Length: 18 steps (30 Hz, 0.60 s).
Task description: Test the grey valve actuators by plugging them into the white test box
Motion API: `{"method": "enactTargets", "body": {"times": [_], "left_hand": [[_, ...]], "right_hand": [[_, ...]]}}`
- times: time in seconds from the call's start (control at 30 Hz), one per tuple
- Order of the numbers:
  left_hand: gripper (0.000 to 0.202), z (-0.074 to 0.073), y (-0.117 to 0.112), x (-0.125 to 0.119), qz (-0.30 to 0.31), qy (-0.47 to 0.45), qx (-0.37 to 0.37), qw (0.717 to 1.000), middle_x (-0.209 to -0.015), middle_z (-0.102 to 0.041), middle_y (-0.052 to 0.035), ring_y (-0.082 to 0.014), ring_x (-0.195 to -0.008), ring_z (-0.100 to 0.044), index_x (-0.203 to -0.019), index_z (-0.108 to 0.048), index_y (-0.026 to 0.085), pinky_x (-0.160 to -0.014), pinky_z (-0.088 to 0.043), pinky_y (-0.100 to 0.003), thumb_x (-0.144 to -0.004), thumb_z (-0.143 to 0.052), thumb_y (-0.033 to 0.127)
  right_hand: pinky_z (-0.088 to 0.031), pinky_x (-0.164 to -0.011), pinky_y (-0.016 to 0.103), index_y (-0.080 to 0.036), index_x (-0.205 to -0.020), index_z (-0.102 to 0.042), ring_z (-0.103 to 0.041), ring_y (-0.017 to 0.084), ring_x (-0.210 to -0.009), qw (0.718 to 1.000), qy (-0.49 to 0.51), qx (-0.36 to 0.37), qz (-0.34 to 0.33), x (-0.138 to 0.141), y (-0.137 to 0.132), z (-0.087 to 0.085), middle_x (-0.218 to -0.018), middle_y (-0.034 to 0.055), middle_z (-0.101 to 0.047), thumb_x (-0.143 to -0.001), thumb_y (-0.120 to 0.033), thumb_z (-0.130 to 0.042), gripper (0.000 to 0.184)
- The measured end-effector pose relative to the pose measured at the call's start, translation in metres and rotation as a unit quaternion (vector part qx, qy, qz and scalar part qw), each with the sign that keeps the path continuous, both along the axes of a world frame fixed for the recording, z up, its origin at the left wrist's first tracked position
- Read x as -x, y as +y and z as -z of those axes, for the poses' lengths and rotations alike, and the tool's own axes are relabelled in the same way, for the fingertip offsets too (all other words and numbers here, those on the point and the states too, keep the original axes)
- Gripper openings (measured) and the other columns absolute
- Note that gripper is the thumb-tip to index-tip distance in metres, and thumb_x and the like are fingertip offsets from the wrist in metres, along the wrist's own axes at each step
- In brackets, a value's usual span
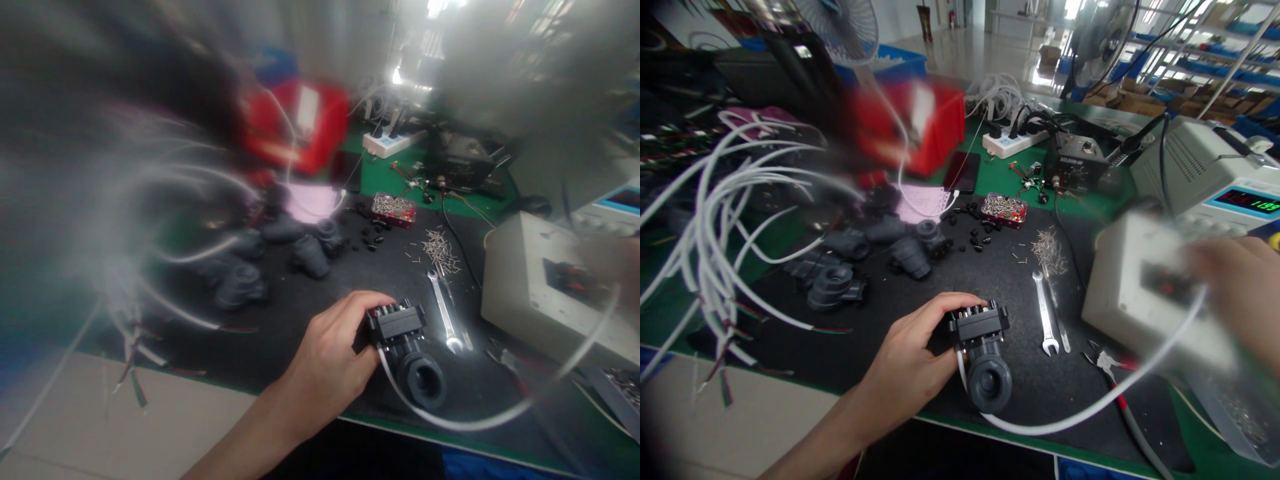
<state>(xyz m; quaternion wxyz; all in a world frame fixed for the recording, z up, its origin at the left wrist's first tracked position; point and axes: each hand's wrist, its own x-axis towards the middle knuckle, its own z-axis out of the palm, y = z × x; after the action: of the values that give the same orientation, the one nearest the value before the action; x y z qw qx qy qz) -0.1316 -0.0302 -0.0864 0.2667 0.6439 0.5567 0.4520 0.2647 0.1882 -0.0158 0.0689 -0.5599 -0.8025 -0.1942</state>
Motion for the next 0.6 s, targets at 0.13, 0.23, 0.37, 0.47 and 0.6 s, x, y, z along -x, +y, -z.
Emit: {"method": "enactTargets", "body": {"times": [0.13,0.23,0.37,0.47,0.6], "left_hand": [[0.048,-0.0008,-0.0003,0.0001,-0.003,-0.002,0.007,1.000,-0.124,-0.070,0.0081,-0.0083,-0.116,-0.065,-0.128,-0.060,0.028,-0.103,-0.046,-0.018,-0.089,-0.069,0.002],[0.049,-0.0013,-0.0005,0.0001,-0.002,-0.002,0.005,1.000,-0.123,-0.071,0.0089,-0.0074,-0.115,-0.066,-0.128,-0.060,0.028,-0.103,-0.045,-0.017,-0.088,-0.069,0.001],[0.046,-0.0013,-0.0005,0.0000,-0.002,0.000,0.006,1.000,-0.123,-0.071,0.0091,-0.0068,-0.114,-0.066,-0.128,-0.060,0.029,-0.102,-0.046,-0.016,-0.090,-0.069,0.004],[0.046,-0.0011,-0.0003,-0.0003,-0.006,0.002,0.004,1.000,-0.123,-0.071,0.0091,-0.0073,-0.114,-0.066,-0.127,-0.060,0.029,-0.102,-0.046,-0.017,-0.090,-0.069,0.004],[0.048,-0.0015,-0.0003,-0.0004,-0.007,0.003,0.005,1.000,-0.123,-0.071,0.0079,-0.0095,-0.113,-0.067,-0.128,-0.060,0.029,-0.101,-0.048,-0.020,-0.089,-0.069,0.003]], "right_hand": [[-0.038,-0.049,0.033,-0.021,-0.105,-0.062,-0.052,0.023,-0.064,0.998,-0.020,-0.039,-0.046,-0.0038,-0.0036,0.0041,-0.095,0.0094,-0.057,-0.098,-0.058,-0.025,0.052],[-0.038,-0.049,0.032,-0.022,-0.103,-0.061,-0.052,0.022,-0.063,0.998,-0.023,-0.036,-0.052,-0.0051,-0.0032,0.0053,-0.093,0.0085,-0.056,-0.098,-0.058,-0.027,0.050],[-0.037,-0.047,0.031,-0.021,-0.104,-0.060,-0.051,0.023,-0.065,0.996,-0.035,-0.052,-0.064,0.0004,-0.0055,0.0035,-0.093,0.0082,-0.056,-0.101,-0.056,-0.024,0.050],[-0.035,-0.046,0.029,-0.022,-0.101,-0.061,-0.052,0.023,-0.067,0.994,-0.043,-0.070,-0.069,0.0044,-0.0081,0.0018,-0.093,0.0085,-0.057,-0.102,-0.051,-0.023,0.048],[-0.038,-0.050,0.031,-0.021,-0.101,-0.064,-0.055,0.026,-0.072,0.999,-0.016,-0.033,-0.037,0.0023,-0.0051,0.0007,-0.097,0.0110,-0.059,-0.098,-0.055,-0.027,0.050]]}}
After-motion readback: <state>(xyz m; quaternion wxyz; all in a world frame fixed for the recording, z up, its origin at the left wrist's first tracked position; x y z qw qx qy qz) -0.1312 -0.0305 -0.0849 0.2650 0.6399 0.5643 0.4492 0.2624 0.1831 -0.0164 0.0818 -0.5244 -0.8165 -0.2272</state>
